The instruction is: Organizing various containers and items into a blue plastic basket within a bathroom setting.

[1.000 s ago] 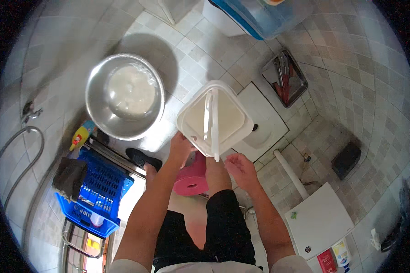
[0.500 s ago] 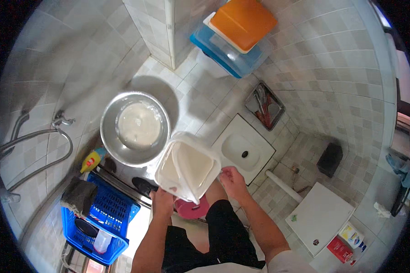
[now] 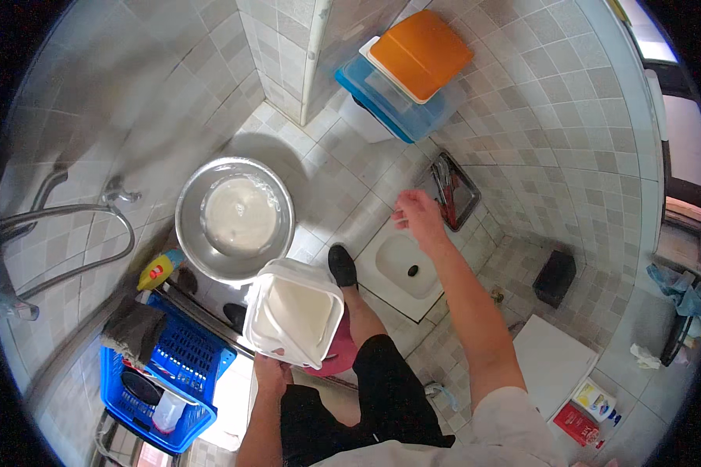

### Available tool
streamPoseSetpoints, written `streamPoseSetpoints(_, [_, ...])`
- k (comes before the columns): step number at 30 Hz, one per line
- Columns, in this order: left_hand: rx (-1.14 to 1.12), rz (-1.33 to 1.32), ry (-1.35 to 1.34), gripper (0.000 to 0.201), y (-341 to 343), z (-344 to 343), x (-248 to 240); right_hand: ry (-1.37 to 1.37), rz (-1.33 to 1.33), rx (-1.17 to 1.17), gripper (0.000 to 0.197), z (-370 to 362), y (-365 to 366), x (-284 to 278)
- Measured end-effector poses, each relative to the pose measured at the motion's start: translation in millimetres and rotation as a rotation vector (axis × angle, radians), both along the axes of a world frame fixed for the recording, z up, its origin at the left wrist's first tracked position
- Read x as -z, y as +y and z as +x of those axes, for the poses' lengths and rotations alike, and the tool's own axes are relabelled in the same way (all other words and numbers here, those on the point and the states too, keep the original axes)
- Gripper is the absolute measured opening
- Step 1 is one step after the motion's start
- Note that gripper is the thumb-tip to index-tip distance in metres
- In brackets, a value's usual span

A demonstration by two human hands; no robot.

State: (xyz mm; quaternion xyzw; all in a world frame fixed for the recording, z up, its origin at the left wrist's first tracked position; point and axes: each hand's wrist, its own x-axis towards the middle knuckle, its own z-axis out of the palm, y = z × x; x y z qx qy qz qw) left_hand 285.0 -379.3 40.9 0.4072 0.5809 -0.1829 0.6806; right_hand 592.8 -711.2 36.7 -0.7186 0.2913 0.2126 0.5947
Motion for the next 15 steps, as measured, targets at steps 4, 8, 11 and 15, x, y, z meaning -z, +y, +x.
streamPoseSetpoints(4, [-0.018, 0.003, -0.026, 0.037, -1, 4, -4, -0.020, 0.141, 0.168, 0.028, 42, -11, 17])
streamPoseSetpoints(8, [-0.079, 0.036, -0.031, 0.036, -2, 15, -14, -0.178, 0.183, 0.324, 0.026, 100, -17, 25])
streamPoseSetpoints(11, [-0.070, 0.031, -0.007, 0.033, -14, 21, -8, -0.170, 0.147, 0.363, 0.022, 140, -51, 35])
streamPoseSetpoints(15, [-0.103, 0.069, -0.015, 0.028, -19, 27, -16, -0.097, 0.138, 0.455, 0.020, 184, -55, 35])
